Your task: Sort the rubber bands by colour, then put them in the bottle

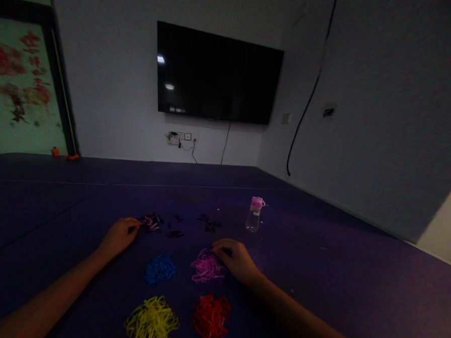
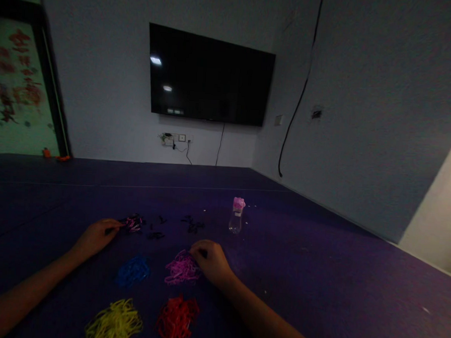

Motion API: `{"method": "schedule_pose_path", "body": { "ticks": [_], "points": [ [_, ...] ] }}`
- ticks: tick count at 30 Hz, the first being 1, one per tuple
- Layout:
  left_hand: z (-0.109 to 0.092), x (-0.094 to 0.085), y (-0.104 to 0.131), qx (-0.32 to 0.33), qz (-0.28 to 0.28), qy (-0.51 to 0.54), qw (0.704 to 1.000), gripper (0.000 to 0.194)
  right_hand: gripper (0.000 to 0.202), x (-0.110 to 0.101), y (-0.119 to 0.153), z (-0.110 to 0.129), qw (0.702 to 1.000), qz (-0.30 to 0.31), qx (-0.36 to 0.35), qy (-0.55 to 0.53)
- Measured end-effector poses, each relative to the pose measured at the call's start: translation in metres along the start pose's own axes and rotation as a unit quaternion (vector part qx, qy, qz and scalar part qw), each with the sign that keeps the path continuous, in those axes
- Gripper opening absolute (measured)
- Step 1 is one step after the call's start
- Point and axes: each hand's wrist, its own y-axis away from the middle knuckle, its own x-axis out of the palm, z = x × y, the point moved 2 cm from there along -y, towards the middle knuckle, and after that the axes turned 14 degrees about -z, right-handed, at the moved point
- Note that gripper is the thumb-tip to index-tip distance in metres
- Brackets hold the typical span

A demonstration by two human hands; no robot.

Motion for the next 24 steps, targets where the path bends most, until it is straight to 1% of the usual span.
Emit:
{"method": "schedule_pose_path", "body": {
  "ticks": [6,9,11,14,16,20,24],
  "points": [
    [0.004,-0.005,0.001,-0.043,-0.050,0.005,0.998,0.039,0.022,0.000,0.000,0.000,1.000,0.000,0.000,0.002],
    [0.006,-0.004,0.000,-0.037,-0.068,0.006,0.997,0.041,0.022,0.000,0.000,-0.001,1.000,-0.001,0.002,0.002],
    [0.005,-0.002,-0.001,-0.011,-0.061,0.017,0.998,0.040,0.021,0.000,0.000,-0.001,1.000,0.000,0.004,0.001],
    [0.002,0.003,-0.001,0.041,-0.026,0.021,0.999,0.039,0.021,0.000,0.001,0.000,1.000,0.000,0.005,0.000],
    [0.001,0.006,-0.001,0.057,-0.008,0.007,0.998,0.039,0.021,0.000,0.001,0.000,1.000,-0.002,0.005,0.000],
    [0.001,0.008,0.001,0.053,0.005,-0.012,0.999,0.043,0.020,0.000,0.001,0.001,1.000,0.001,0.003,-0.002],
    [0.002,0.007,0.002,0.029,0.006,-0.034,0.999,0.045,0.020,-0.001,0.001,0.002,1.000,0.002,0.005,-0.004]
  ]
}}
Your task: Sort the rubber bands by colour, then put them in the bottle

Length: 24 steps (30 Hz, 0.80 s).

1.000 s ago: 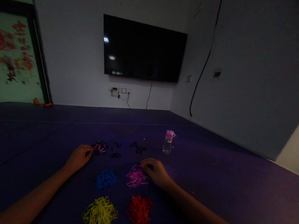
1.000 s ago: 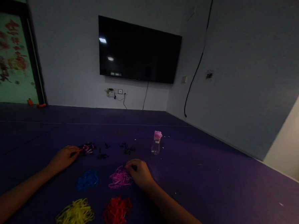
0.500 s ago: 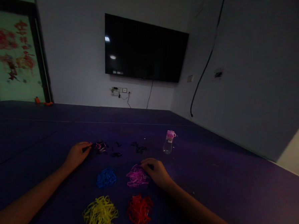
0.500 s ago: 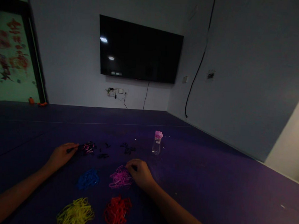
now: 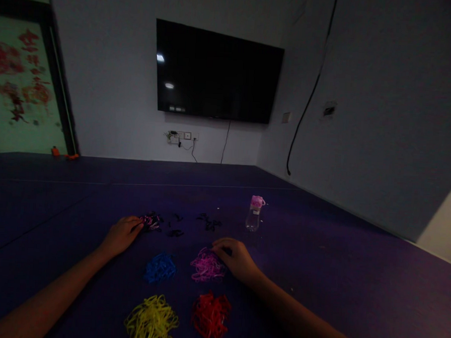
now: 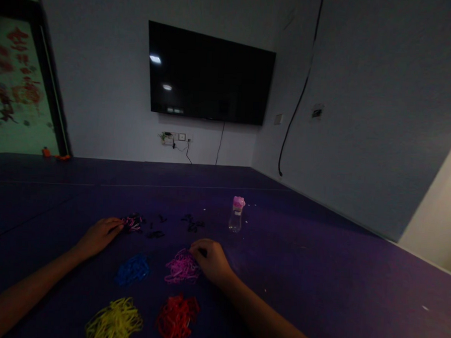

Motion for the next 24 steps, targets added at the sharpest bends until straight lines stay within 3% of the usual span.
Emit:
{"method": "schedule_pose_path", "body": {
  "ticks": [6,10,15,24],
  "points": [
    [0.002,-0.003,0.000,-0.030,0.000,-0.036,0.999,0.047,0.021,0.001,0.000,0.000,1.000,0.001,-0.006,0.004],
    [-0.001,-0.001,-0.001,0.007,-0.010,-0.007,1.000,0.044,0.021,0.001,-0.001,-0.001,1.000,-0.002,-0.005,0.006],
    [-0.002,0.004,0.001,0.035,0.022,0.000,0.999,0.044,0.020,0.000,0.000,0.000,1.000,-0.003,-0.009,0.005],
    [0.005,0.013,0.003,0.029,0.064,-0.003,0.998,0.046,0.021,0.000,-0.001,0.003,1.000,0.004,-0.024,0.010]
  ]
}}
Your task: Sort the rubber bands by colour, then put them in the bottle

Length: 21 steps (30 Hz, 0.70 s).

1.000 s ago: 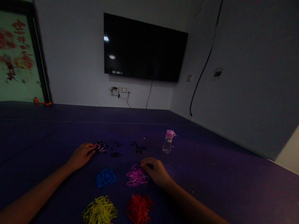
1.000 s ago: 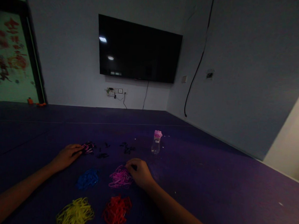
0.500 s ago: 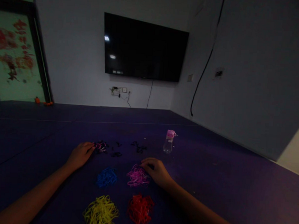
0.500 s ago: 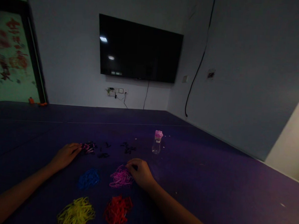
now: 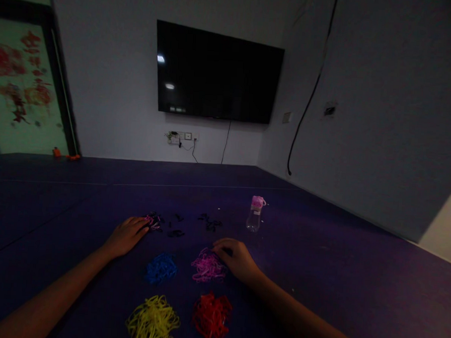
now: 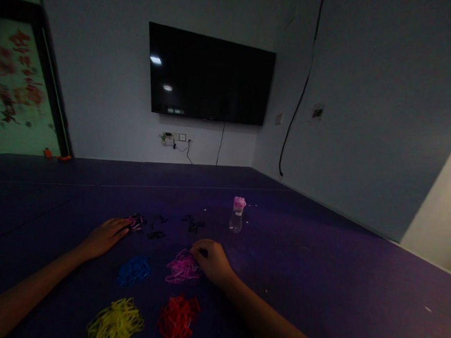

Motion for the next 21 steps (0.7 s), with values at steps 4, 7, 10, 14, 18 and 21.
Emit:
{"method": "schedule_pose_path", "body": {
  "ticks": [4,7,10,14,18,21],
  "points": [
    [0.007,0.007,0.000,-0.003,0.010,-0.014,1.000,0.047,0.021,0.000,0.000,0.000,1.000,0.000,-0.001,0.003],
    [0.010,0.011,0.001,-0.028,0.025,-0.034,0.999,0.050,0.021,0.000,0.000,-0.001,1.000,0.001,0.001,0.003],
    [0.012,0.013,0.001,-0.033,0.031,-0.043,0.998,0.052,0.021,0.001,0.000,-0.003,1.000,0.002,0.004,0.002],
    [0.012,0.015,0.000,-0.027,0.016,-0.033,0.999,0.052,0.022,0.001,0.000,-0.004,1.000,0.002,0.006,0.005],
    [0.011,0.011,-0.003,-0.028,-0.022,0.009,0.999,0.052,0.022,0.000,0.000,-0.004,1.000,0.003,0.009,0.007],
    [0.009,0.002,-0.006,-0.045,-0.071,0.083,0.993,0.054,0.023,-0.001,0.000,-0.002,1.000,0.008,0.005,0.004]
  ]
}}
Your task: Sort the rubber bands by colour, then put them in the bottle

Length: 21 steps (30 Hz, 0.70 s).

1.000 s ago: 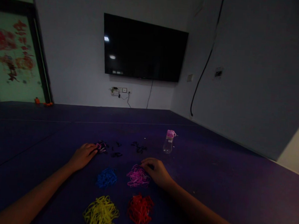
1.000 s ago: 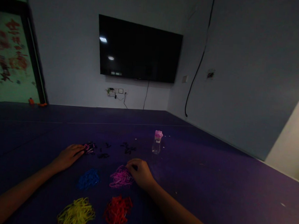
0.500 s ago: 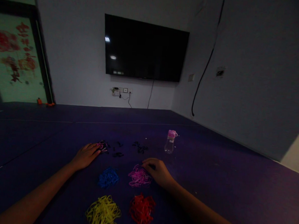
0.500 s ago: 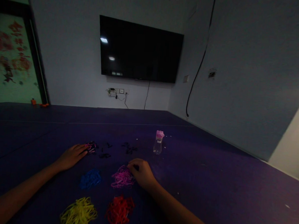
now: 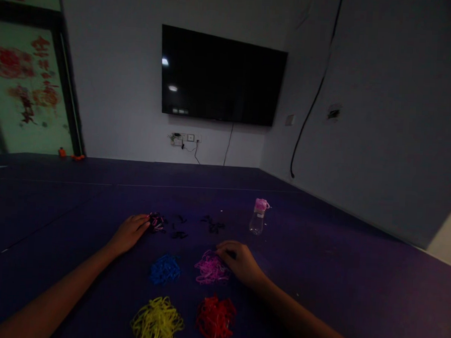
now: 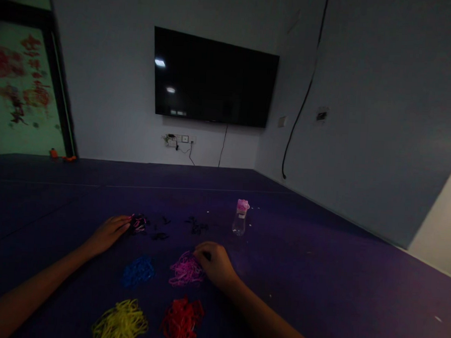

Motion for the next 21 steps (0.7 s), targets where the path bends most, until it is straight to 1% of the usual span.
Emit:
{"method": "schedule_pose_path", "body": {
  "ticks": [3,6,8,10,13,16,21],
  "points": [
    [-0.001,-0.009,-0.002,-0.065,-0.048,0.080,0.994,0.055,0.023,0.000,0.000,0.000,1.000,-0.006,-0.003,0.002],
    [0.001,-0.018,-0.002,-0.141,-0.074,0.137,0.978,0.055,0.022,0.000,0.000,-0.001,1.000,-0.010,-0.002,0.005],
    [0.001,-0.022,-0.001,-0.182,-0.086,0.158,0.967,0.052,0.022,0.001,0.000,-0.002,1.000,-0.010,-0.002,0.005],
    [-0.001,-0.026,0.000,-0.207,-0.095,0.155,0.961,0.046,0.021,0.002,0.000,-0.003,1.000,-0.013,-0.003,0.003],
    [-0.006,-0.031,0.001,-0.225,-0.100,0.121,0.962,0.037,0.021,0.002,0.000,-0.002,1.000,-0.016,-0.007,-0.001],
    [-0.012,-0.034,0.001,-0.222,-0.097,0.094,0.966,0.029,0.021,0.002,0.001,-0.001,1.000,-0.016,-0.007,-0.002],
    [-0.016,-0.036,0.000,-0.214,-0.090,0.086,0.969,0.026,0.020,0.001,0.000,0.001,1.000,-0.010,-0.006,0.000]
  ]
}}
